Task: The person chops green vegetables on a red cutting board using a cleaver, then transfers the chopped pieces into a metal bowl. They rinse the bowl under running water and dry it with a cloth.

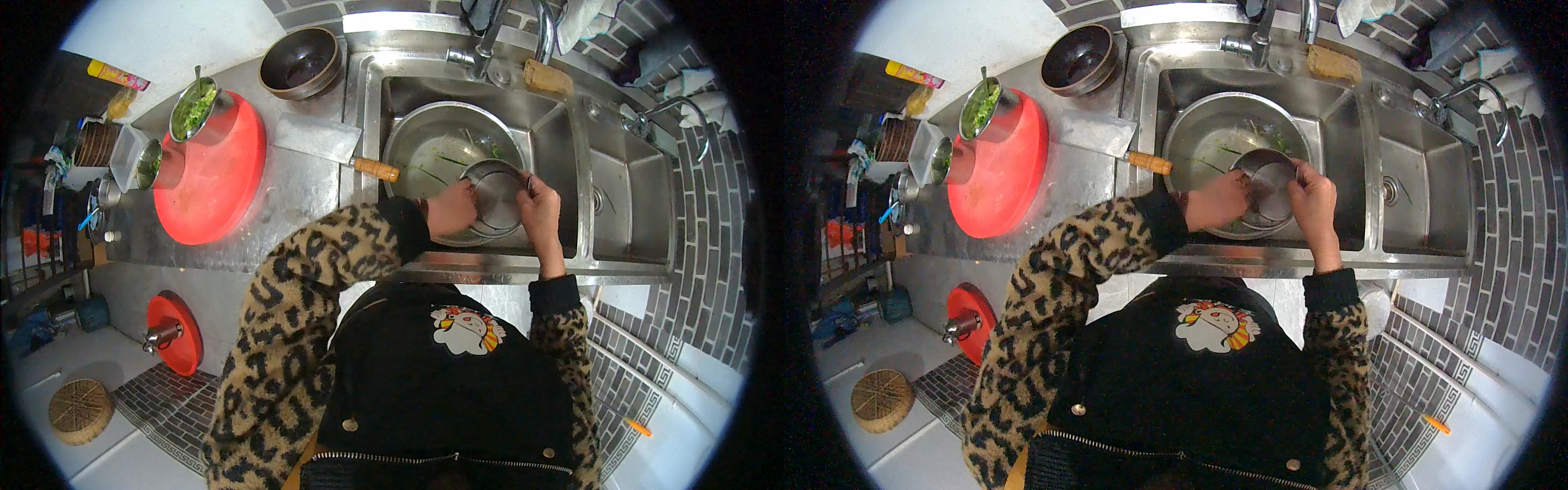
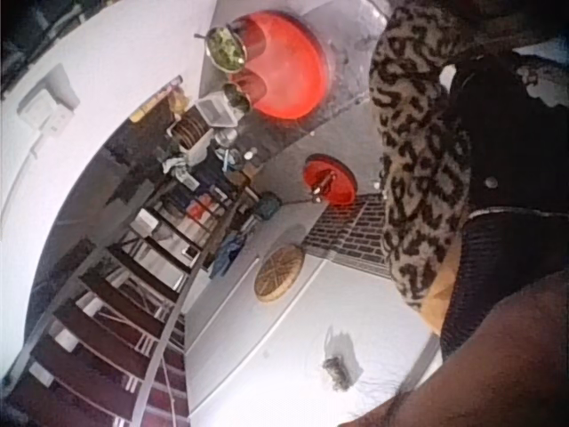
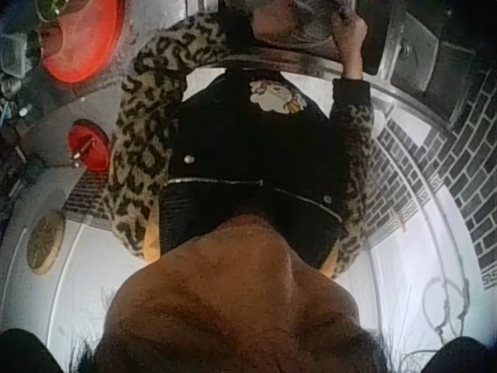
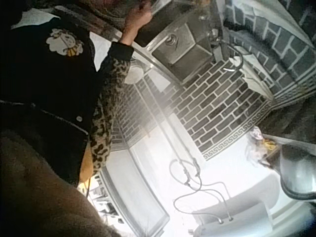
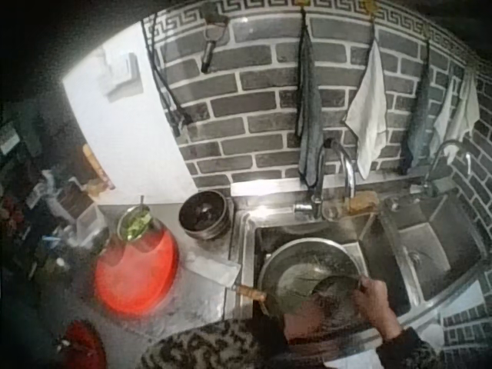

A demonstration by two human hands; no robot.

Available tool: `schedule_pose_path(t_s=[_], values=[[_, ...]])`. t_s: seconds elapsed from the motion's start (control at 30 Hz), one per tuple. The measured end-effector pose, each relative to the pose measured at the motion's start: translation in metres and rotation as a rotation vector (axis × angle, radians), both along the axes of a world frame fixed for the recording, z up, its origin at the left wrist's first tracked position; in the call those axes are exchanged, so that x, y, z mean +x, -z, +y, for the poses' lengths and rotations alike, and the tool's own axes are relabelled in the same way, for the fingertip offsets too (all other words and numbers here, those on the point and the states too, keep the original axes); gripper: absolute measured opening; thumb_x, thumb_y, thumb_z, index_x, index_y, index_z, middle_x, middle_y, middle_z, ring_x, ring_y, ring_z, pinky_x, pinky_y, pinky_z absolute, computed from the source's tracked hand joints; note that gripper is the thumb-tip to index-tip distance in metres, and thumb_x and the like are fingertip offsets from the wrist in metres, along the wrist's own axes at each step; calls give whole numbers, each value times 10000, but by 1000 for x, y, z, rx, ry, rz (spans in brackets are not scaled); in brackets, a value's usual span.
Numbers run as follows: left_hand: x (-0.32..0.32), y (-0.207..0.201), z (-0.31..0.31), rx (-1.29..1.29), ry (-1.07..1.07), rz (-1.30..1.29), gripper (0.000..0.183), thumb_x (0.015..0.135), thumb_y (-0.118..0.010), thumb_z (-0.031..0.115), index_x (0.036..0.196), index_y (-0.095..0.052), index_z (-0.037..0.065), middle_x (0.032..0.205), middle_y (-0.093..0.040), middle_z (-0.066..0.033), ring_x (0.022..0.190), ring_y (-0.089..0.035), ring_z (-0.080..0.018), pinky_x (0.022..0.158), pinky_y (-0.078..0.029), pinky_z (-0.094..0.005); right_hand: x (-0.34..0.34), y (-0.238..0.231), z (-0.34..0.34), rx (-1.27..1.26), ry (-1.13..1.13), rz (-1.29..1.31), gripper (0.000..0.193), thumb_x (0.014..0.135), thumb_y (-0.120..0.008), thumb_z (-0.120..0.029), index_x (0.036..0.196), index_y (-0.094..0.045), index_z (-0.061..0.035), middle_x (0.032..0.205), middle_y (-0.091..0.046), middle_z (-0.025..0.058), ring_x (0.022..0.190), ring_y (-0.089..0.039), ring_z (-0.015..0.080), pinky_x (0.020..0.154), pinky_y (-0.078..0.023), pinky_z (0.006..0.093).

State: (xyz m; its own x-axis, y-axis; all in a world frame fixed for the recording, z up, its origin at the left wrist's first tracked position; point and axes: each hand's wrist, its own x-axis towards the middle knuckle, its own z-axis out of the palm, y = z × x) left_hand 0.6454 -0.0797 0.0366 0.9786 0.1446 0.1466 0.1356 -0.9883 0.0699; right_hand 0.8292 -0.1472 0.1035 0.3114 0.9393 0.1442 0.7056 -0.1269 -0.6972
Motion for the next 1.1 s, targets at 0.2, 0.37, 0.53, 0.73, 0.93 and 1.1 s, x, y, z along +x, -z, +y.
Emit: schedule_pose_path(t_s=[0.2, 0.37, 0.53, 0.73, 0.93, 1.1], values=[[-7, 2, 9, 83, 140, -59, 97, 666, -607, 189, 649, -682, 130, 702, -642, -35, 791, -628, -224, 733, -459, -343, 5, 5, -2, 49, 6, 63, 345, 745, -582, -21, 1072, -686, -57, 621, -575, 141, 536, -546, 157, 558, -455, 304], [-2, -11, 6, 68, 126, -61, 97, 669, -612, 180, 638, -682, 120, 717, -639, -48, 788, -635, -227, 693, -472, -350, 10, 6, -3, 86, 5, 86, 332, 754, -596, -13, 1071, -687, -45, 624, -584, 122, 566, -523, 85, 562, -453, 280], [11, -14, 11, -55, 93, -8, 93, 681, -617, 167, 649, -669, 96, 786, -643, -72, 791, -638, -253, 703, -488, -385, 18, 14, -2, 54, 45, 101, 319, 761, -593, -10, 1067, -681, -17, 641, -589, 115, 586, -517, 79, 576, -456, 268], [22, -15, 20, -82, 128, -144, 109, 691, -615, 175, 723, -684, 97, 793, -641, -66, 790, -625, -257, 698, -485, -380, 35, 25, 3, 132, 30, 182, 318, 760, -589, -14, 1066, -673, -1, 664, -581, 151, 593, -523, 89, 583, -455, 271], [27, -11, 14, 251, 82, 27, 108, 690, -605, 181, 687, -686, 110, 795, -641, -49, 790, -598, -219, 699, -451, -331, 29, 11, 9, 36, 31, 88, 338, 773, -555, -8, 1093, -664, -16, 710, -606, 95, 654, -540, 88, 626, -450, 251], [38, -4, 11, 127, 9, -61, 120, 676, -610, 178, 696, -700, 101, 774, -652, -54, 801, -611, -219, 710, -457, -333, 26, 4, 16, 111, 49, 34, 324, 761, -589, -43, 1070, -683, -53, 583, -496, 137, 497, -482, 157, 520, -418, 307]])
